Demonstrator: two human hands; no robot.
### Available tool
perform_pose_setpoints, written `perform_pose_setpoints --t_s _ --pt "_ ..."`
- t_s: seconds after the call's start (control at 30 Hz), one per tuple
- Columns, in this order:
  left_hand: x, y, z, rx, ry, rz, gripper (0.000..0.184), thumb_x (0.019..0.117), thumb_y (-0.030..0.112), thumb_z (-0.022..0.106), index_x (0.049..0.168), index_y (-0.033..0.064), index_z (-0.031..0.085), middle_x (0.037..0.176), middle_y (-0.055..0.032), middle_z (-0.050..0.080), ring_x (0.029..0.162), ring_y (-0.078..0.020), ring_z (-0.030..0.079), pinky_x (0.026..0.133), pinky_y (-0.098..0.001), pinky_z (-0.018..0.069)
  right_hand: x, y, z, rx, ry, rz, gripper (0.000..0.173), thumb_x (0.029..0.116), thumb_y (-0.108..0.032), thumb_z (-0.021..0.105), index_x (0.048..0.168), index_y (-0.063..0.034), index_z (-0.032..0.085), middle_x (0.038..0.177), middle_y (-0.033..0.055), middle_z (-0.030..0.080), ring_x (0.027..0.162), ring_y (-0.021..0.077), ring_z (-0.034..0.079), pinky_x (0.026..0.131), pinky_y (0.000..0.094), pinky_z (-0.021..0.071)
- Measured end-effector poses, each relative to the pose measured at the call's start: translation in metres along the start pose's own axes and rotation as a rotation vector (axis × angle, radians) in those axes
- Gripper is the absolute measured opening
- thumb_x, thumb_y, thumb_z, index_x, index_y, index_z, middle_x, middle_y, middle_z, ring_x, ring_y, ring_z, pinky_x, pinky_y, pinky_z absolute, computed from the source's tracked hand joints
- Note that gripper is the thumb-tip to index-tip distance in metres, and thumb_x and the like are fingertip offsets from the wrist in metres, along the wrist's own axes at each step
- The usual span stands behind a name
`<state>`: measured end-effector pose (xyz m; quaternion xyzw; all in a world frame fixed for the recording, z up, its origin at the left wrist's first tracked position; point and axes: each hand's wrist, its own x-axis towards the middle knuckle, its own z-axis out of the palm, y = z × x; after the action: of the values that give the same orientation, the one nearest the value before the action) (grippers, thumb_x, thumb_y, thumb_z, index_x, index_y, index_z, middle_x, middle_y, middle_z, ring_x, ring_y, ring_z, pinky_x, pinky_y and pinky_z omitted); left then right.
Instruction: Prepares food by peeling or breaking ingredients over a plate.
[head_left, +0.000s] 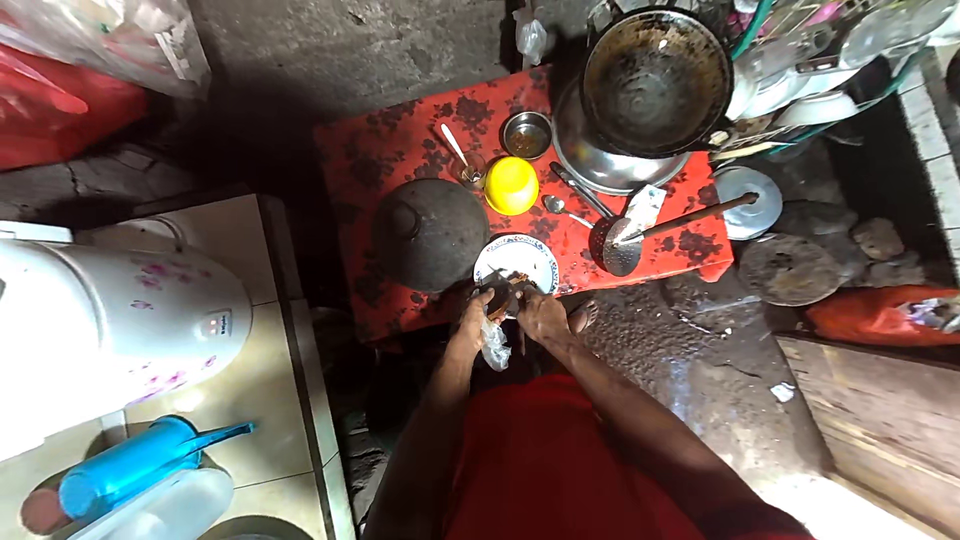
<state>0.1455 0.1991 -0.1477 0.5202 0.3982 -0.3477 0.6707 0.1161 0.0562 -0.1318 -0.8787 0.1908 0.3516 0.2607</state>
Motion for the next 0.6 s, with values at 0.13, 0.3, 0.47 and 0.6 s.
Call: perform_pose_setpoints --t_s 0.13,0.3,0.47,0.6 --pt "-0.004 0.0 0.006 0.003 -0.021 -0.007 0.031 0.1053 0.025 0.054 0.128 0.0042 0.057 0.098 -0.0152 0.065 0.068 -0.019 0.062 0.058 -0.0294 0.054 0.008 0.014 -0.004 0.027 0.058 -0.001 0.044 0.1082 -0.039 0.038 0.131 -0.0106 0.064 0.123 0.018 0.07 0.115 0.0371 0.067 0.095 0.0592 0.0532" --pt "0.004 0.008 0.0 -0.044 -0.002 0.009 0.03 0.1061 0.026 0.052 0.127 0.0045 0.056 0.096 -0.0138 0.063 0.069 -0.0193 0.061 0.06 -0.0311 0.0538 -0.045 0.004 -0.021 0.023 -0.02 -0.046 0.05 0.1105 -0.044 0.032 0.123 -0.0089 0.066 0.111 0.0185 0.071 0.112 0.0367 0.068 0.095 0.0571 0.0521" --pt "0.004 0.005 -0.001 -0.066 -0.025 -0.017 0.03 0.1058 0.025 0.052 0.128 0.005 0.056 0.098 -0.0139 0.063 0.07 -0.0194 0.062 0.06 -0.0301 0.0538 -0.05 0.003 -0.014 -0.054 -0.007 -0.029 0.048 0.1098 -0.041 0.033 0.12 -0.0093 0.066 0.107 0.0179 0.072 0.11 0.036 0.069 0.092 0.0565 0.0533" --pt "0.006 0.002 -0.001 -0.038 -0.026 -0.011 0.03 0.1065 0.026 0.051 0.127 0.0046 0.056 0.096 -0.0136 0.063 0.068 -0.0181 0.061 0.059 -0.0289 0.0536 -0.024 -0.003 -0.008 -0.063 -0.01 -0.005 0.046 0.1098 -0.041 0.034 0.127 -0.0108 0.064 0.115 0.0181 0.072 0.114 0.0363 0.068 0.095 0.0563 0.0529"
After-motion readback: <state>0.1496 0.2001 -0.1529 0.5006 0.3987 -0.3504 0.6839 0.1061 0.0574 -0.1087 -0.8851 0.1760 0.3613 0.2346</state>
